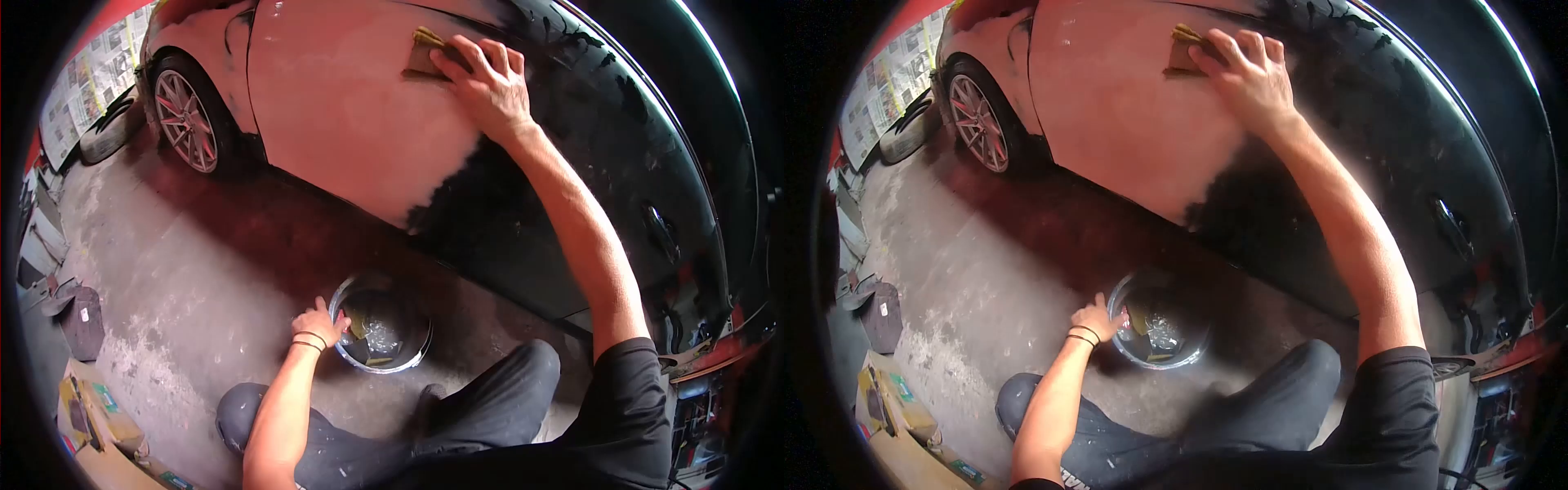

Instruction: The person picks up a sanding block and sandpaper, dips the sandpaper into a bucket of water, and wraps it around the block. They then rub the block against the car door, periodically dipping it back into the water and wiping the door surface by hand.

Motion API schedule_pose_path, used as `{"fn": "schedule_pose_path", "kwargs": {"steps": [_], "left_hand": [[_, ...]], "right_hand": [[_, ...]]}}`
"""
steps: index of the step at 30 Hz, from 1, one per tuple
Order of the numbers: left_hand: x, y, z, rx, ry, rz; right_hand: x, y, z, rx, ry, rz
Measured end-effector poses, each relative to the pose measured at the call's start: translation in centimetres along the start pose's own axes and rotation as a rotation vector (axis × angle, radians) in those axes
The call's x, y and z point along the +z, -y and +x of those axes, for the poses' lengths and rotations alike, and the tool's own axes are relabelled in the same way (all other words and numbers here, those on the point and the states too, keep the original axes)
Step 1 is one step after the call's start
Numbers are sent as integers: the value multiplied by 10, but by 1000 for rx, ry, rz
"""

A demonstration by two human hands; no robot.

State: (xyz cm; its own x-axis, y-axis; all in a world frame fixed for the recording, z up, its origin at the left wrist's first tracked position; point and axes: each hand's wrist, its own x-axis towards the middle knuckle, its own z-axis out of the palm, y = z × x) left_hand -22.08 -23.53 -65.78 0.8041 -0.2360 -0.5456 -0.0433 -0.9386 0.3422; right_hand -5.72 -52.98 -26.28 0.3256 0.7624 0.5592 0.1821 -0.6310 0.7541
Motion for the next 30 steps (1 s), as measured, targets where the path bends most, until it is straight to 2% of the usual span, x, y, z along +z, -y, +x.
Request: {"fn": "schedule_pose_path", "kwargs": {"steps": [1, 3, 6, 7, 9, 12, 15, 17, 19, 22, 25, 28, 30], "left_hand": [[8, -3, 4, 16, 9, -29], [34, -3, 27, -29, -113, -146], [25, -5, 21, 44, -150, -158], [23, -5, 18, 48, -149, -182], [16, 0, 17, 51, -154, -222], [2, 17, 15, 0, -156, -187], [-10, 61, 13, -22, -200, -178], [-9, 104, 13, -7, -311, -221], [-26, 139, -3, -9, -367, -257], [-49, 192, -18, -147, -381, -250], [-55, 231, -25, -381, -486, -208], [-62, 243, -16, -470, -529, -232], [-61, 245, -5, -448, -619, -341]], "right_hand": [[-1, 0, 2, 1, 13, -21], [-13, 14, -20, 65, 6, -27], [-37, 41, -104, 17, 131, -66], [-44, 42, -107, 7, 163, -53], [-42, 19, -83, -71, 158, -28], [-26, -8, -2, -86, 134, -2], [-29, -4, -9, -48, 116, -11], [-40, 1, -57, -56, 114, -33], [-62, 8, -103, -86, 238, -30], [-51, 1, -58, -138, 182, 24], [-3, 2, 38, -113, 128, 29], [12, 12, 57, -78, 78, 37], [-4, 25, 13, -108, 110, 33]]}}
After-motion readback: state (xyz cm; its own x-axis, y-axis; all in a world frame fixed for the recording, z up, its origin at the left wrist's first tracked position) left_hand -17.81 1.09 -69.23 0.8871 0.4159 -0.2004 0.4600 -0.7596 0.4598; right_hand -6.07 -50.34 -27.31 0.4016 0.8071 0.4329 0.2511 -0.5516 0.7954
